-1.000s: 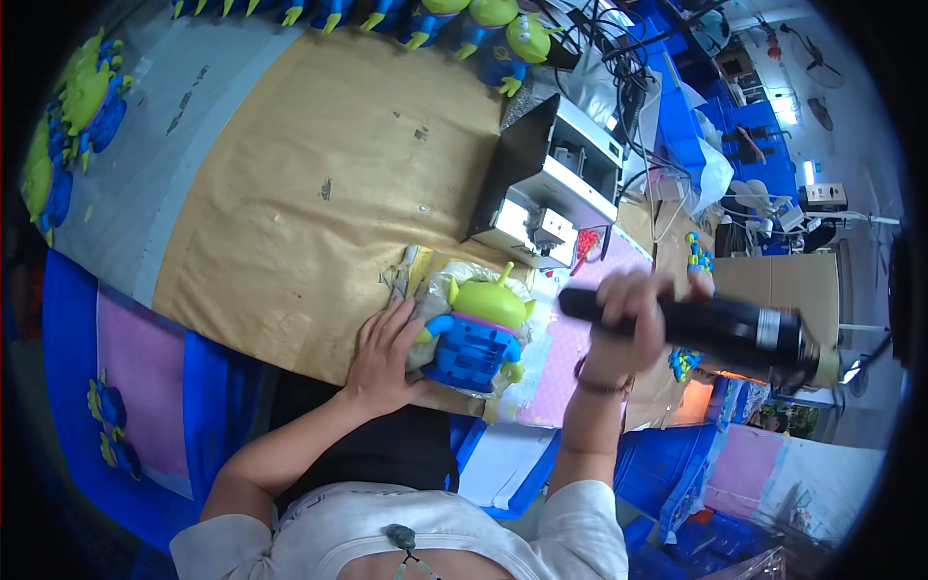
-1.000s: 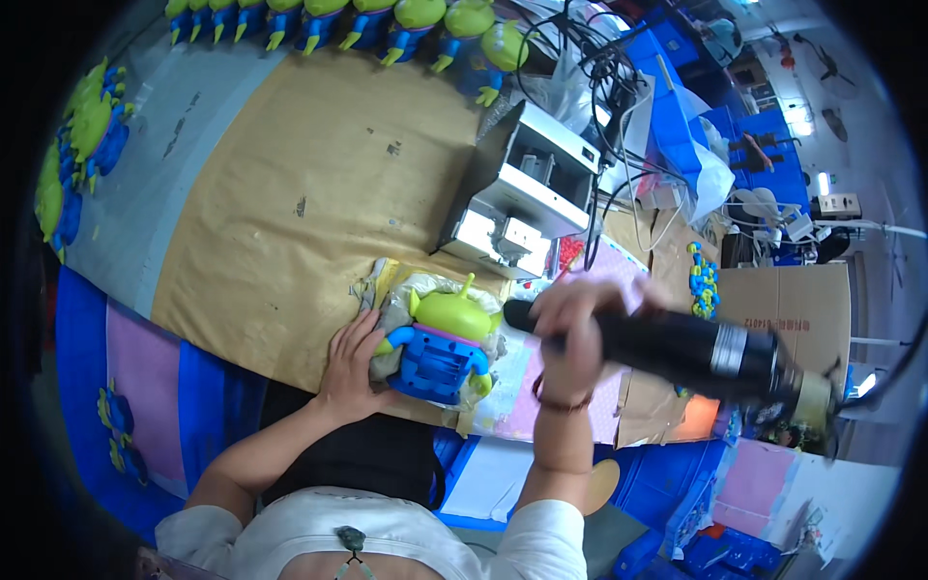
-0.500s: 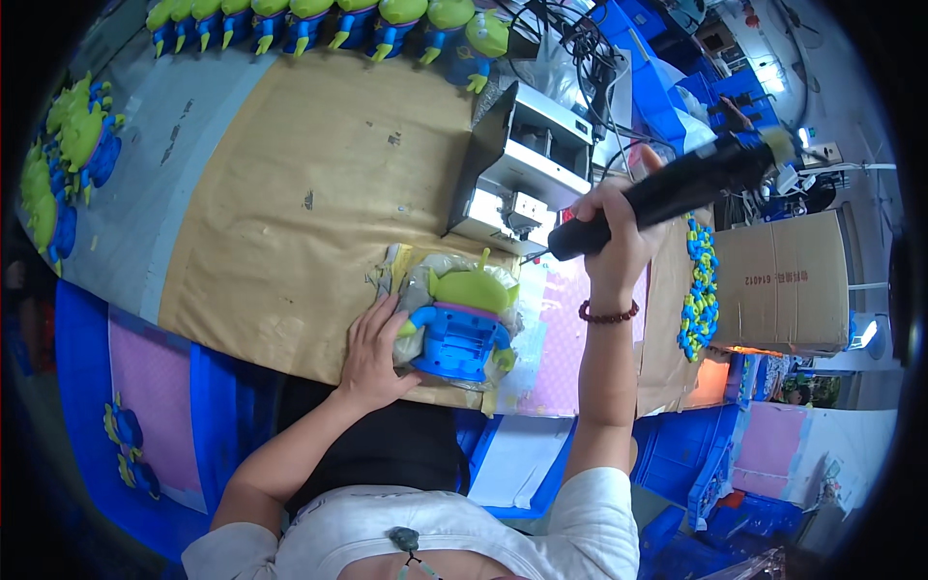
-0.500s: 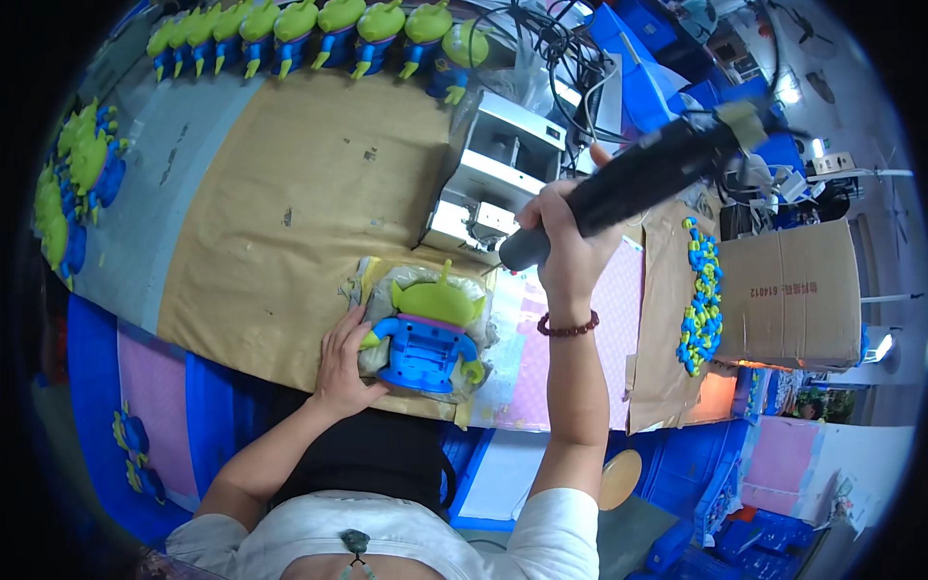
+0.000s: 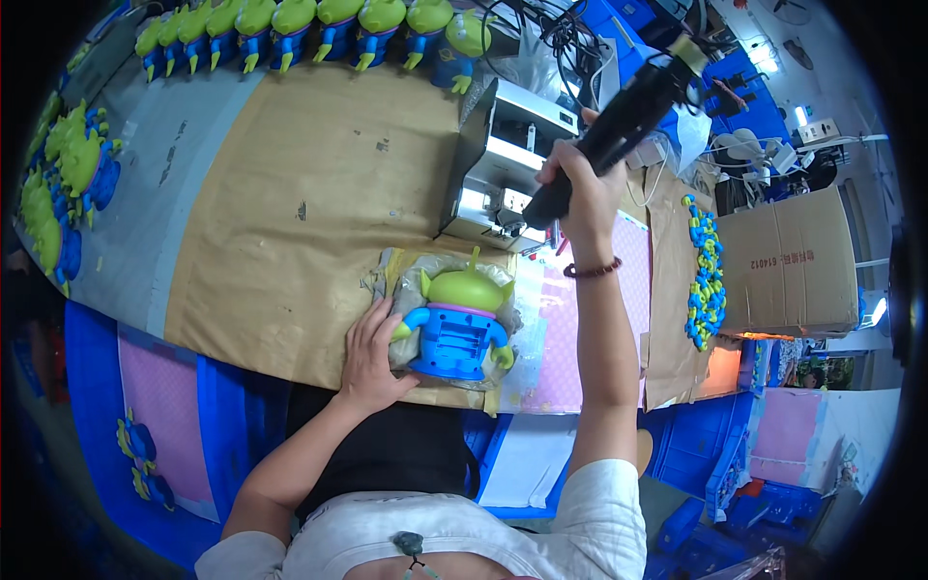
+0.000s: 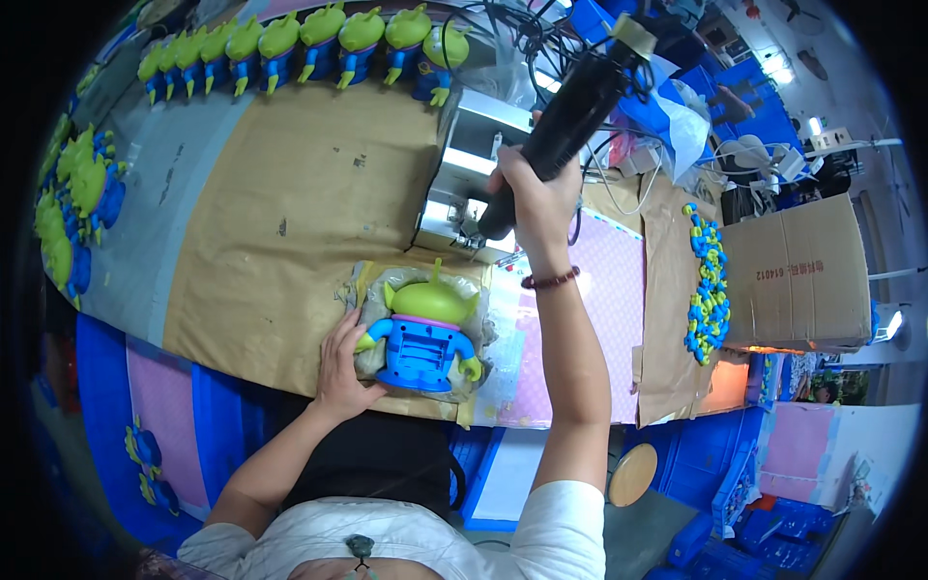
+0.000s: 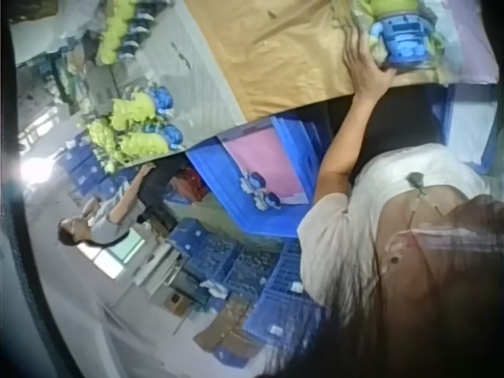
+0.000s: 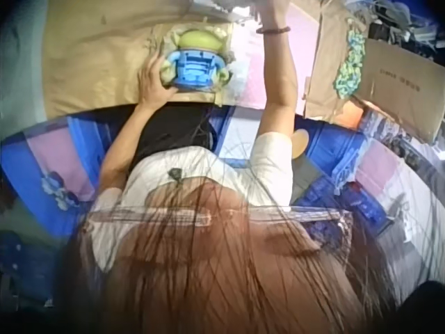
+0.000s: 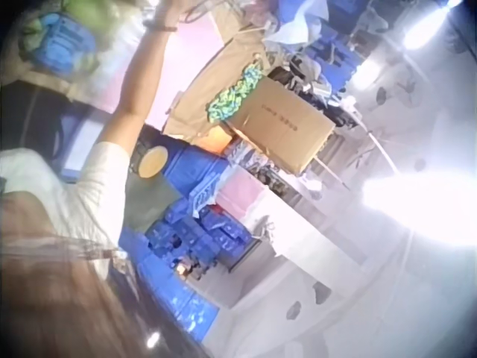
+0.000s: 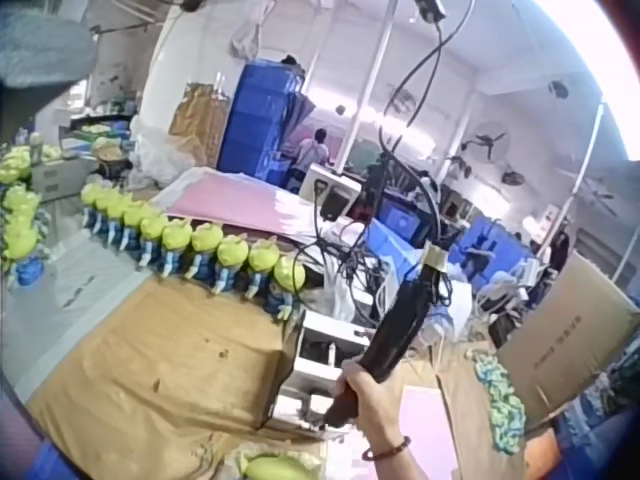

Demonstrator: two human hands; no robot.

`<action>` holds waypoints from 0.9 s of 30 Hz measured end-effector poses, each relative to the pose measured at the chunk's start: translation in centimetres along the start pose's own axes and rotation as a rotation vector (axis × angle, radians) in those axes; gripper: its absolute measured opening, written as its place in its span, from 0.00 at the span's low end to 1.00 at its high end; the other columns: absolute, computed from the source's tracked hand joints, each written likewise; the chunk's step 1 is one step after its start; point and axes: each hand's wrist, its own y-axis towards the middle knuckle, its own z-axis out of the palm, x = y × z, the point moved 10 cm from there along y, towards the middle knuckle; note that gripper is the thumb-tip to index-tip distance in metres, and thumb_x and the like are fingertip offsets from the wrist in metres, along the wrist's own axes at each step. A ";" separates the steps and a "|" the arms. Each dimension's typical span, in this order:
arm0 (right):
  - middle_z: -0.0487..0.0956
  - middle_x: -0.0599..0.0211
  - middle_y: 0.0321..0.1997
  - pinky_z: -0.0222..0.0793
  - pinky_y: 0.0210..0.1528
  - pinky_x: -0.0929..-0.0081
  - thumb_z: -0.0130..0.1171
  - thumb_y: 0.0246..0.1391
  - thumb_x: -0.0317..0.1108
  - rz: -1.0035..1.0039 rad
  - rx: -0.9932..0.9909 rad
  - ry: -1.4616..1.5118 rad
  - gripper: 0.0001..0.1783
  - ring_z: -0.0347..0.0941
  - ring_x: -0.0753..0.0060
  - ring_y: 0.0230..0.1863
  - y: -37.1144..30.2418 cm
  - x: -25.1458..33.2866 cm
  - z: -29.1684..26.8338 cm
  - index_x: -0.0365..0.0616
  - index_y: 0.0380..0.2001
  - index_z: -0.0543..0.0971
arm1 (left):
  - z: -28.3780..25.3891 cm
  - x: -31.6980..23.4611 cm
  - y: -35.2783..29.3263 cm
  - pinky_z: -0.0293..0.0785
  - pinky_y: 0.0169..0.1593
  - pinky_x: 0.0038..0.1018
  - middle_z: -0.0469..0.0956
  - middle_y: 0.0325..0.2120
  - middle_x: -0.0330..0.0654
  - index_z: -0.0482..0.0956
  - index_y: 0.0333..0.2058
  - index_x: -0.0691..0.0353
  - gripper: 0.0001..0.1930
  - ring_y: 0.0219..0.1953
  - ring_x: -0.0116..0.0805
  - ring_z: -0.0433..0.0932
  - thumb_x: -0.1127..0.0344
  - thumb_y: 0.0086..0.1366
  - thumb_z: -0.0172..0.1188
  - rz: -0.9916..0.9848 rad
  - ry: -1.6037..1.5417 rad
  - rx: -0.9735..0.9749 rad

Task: Using a handheld assembly tool to finish or join parts of plastic green alien toy figurines on a workbench fixture.

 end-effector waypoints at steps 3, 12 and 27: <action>0.73 0.66 0.23 0.69 0.26 0.75 0.57 0.47 0.20 -0.003 0.050 0.070 0.33 0.73 0.72 0.20 -3.5 2.5 -0.2 0.32 0.58 0.60 | 0.2 -0.1 0.0 0.53 0.64 0.47 0.58 0.62 0.56 0.56 0.60 0.57 0.51 0.65 0.56 0.57 0.64 0.37 0.76 0.000 -0.004 0.002; 0.70 0.65 0.24 0.70 0.29 0.68 0.52 0.51 0.23 -0.250 0.046 0.058 0.36 0.69 0.73 0.21 -10.1 6.0 -2.3 0.41 0.63 0.54 | 0.0 -0.1 0.0 0.53 0.64 0.46 0.58 0.63 0.56 0.57 0.60 0.59 0.51 0.65 0.57 0.57 0.64 0.37 0.76 0.001 -0.002 0.006; 0.71 0.65 0.25 0.72 0.31 0.67 0.58 0.53 0.30 -0.211 -0.011 0.203 0.38 0.70 0.71 0.21 -8.1 -2.2 -3.4 0.48 0.63 0.52 | 0.1 0.3 0.5 0.58 0.60 0.47 0.62 0.59 0.59 0.61 0.56 0.61 0.43 0.60 0.60 0.63 0.61 0.42 0.75 0.014 -0.010 -0.006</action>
